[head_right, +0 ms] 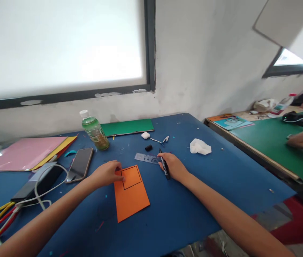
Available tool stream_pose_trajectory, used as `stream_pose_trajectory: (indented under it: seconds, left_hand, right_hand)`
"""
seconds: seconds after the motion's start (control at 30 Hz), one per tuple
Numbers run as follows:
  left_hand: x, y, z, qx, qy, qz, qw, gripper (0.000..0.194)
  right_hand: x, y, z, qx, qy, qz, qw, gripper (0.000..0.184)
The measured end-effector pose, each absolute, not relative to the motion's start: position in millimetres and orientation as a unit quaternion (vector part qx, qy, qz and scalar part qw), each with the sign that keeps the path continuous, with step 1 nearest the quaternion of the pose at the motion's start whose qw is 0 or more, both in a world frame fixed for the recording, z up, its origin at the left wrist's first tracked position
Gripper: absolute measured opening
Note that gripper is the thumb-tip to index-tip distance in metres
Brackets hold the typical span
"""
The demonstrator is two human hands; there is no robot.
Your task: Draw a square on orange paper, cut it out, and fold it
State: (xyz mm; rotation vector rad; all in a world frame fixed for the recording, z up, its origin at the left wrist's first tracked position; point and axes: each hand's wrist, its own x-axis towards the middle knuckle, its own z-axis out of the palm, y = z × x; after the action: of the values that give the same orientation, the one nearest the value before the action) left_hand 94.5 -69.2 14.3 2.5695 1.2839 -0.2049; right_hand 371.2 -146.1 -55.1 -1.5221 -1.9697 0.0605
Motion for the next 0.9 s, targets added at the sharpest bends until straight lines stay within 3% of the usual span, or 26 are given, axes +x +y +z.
stream_pose_trajectory:
  seconds: [0.4,0.53,0.67,0.9]
  left_hand:
    - [64.4,-94.0,7.9,0.85,0.496,-0.061,0.166,0.022]
    - [60.9,-97.6,11.5,0.852,0.506,-0.025,0.129,0.022]
    - [94.2,-84.4,12.9,0.867,0.487,0.031,0.1,0.03]
    - [187.1,-39.6,-3.8,0.878,0.449,0.128,0.107,0.031]
  right_hand:
    - [371.4,-151.0,-51.2,-0.562,-0.731,0.069,0.38,0.048]
    - [365.4,-154.7,-42.6,-0.557,-0.72,0.08,0.408,0.039]
    - [364.5,-146.4,-33.8,-0.561,-0.717,0.069,0.408,0.034]
    - [376.0,-99.7,-34.2,-0.613,-0.717,0.044,0.33,0.044]
